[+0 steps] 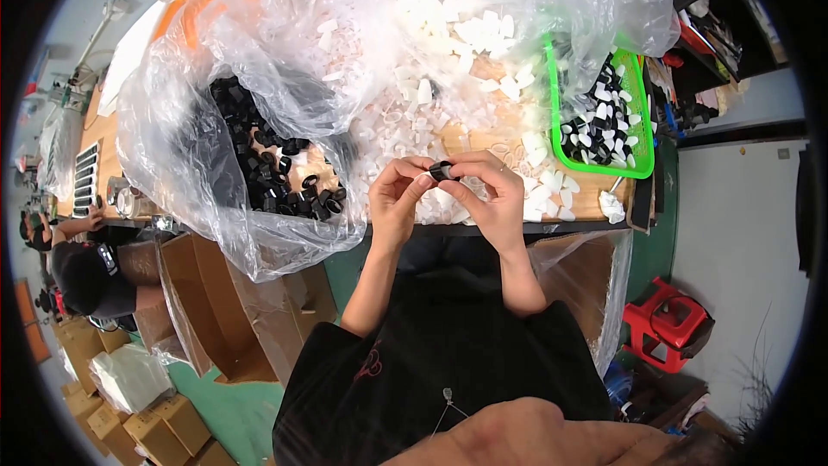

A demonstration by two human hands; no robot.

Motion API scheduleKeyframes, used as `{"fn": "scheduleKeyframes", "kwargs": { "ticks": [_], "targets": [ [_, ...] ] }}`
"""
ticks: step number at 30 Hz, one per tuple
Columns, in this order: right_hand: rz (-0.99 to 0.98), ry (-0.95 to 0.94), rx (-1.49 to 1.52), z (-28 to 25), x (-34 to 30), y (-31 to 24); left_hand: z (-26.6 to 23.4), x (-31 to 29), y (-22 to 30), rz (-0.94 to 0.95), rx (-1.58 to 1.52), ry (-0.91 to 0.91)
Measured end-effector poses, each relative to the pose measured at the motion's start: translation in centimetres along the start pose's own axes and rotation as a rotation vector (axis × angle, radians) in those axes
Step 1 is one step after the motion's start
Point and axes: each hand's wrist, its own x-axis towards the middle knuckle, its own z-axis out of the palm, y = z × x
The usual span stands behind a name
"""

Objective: Assembling small black plastic circular components at a manufacturing workstation.

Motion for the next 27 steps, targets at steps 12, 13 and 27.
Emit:
{"fn": "scheduleKeyframes", "kwargs": {
  "ticks": [12, 13, 27],
  "targets": [
    [-0.113, 0.072, -0.242, 0.5, 0.5, -1.5, 0.0, 0.0, -1.0, -0.119, -0.296, -0.049],
    [-0.111, 0.073, -0.244, 0.4, 0.5, -1.5, 0.0, 0.0, -1.1, -0.121, -0.298, -0.049],
    [-0.173, 0.054, -0.246, 0.5, 0.4, -1.1, -0.4, 0.2, -1.6, -0.136, -0.205, -0.023]
  ]
}}
